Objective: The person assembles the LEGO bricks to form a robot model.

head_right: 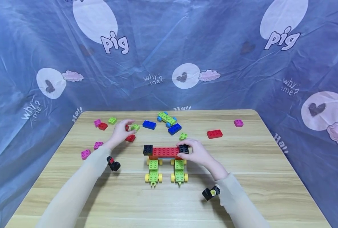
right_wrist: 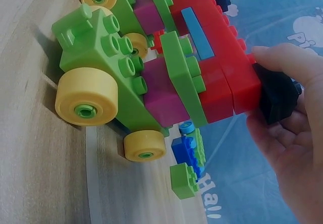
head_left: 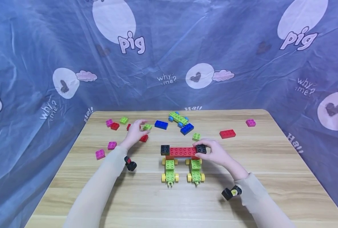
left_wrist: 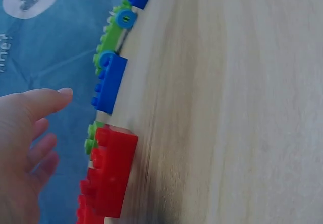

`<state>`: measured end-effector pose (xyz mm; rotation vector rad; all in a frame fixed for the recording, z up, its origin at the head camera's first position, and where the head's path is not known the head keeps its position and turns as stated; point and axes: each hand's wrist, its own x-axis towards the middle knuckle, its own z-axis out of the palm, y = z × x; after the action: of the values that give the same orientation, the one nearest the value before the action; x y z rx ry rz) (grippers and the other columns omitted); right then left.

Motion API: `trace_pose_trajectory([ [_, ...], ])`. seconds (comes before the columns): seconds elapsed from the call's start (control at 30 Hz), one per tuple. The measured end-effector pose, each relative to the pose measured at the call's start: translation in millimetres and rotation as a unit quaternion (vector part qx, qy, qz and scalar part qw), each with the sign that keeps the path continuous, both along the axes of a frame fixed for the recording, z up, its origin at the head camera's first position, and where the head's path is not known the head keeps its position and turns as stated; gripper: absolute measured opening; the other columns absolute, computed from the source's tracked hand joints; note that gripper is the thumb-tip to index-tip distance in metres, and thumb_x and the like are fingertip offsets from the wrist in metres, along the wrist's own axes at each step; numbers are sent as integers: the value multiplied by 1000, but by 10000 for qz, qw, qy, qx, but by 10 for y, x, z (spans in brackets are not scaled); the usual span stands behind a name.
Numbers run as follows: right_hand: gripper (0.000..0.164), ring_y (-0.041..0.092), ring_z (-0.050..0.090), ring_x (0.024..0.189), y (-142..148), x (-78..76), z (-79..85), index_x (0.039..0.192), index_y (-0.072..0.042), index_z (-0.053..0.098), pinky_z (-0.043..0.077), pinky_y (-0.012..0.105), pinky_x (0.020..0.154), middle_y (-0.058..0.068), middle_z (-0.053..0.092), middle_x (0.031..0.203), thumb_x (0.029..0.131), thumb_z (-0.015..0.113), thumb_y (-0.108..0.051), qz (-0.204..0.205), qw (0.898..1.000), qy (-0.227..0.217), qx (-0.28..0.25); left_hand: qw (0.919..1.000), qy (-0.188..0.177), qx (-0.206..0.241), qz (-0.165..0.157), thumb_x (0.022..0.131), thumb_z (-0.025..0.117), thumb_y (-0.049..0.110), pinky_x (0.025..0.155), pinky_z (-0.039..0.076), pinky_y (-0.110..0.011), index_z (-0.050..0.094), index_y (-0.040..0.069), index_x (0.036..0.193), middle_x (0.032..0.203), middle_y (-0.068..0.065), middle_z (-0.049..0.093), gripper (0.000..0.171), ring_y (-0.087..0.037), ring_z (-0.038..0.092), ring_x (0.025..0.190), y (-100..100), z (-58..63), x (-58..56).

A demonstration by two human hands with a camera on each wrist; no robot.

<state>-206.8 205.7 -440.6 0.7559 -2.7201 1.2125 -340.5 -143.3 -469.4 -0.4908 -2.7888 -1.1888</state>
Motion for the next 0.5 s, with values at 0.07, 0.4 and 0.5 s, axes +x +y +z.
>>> trace_pose_trajectory([
  [0.07, 34, 27, 63, 101, 1, -5, -1, 113, -4, 68, 51, 42, 88, 10, 69, 111, 82, 75, -15, 14, 10000, -22, -25, 9999, -66, -117, -30, 83, 75, 12, 95, 47, -49, 53, 1, 133, 129, -21, 55, 56, -37, 55, 115, 21, -17, -35],
  [0.4, 34, 25, 64, 100, 5, -8, -11, 114, -6, 68, 52, 41, 88, 10, 69, 111, 82, 75, -15, 87, 9999, 58, -34, 9959, -420, -799, -55, 85, 73, 12, 107, 39, -47, 46, 5, 141, 143, -19, 46, 62, -35, 46, 129, 122, -106, -142],
  [0.5, 33, 25, 64, 100, 2, -9, -13, 114, -6, 68, 52, 42, 88, 10, 69, 111, 82, 75, -14, 88, 9999, 34, -56, 9954, -403, -867, -49, 85, 73, 11, 107, 39, -48, 46, 4, 141, 143, -20, 46, 62, -36, 46, 130, 139, -119, -166],
])
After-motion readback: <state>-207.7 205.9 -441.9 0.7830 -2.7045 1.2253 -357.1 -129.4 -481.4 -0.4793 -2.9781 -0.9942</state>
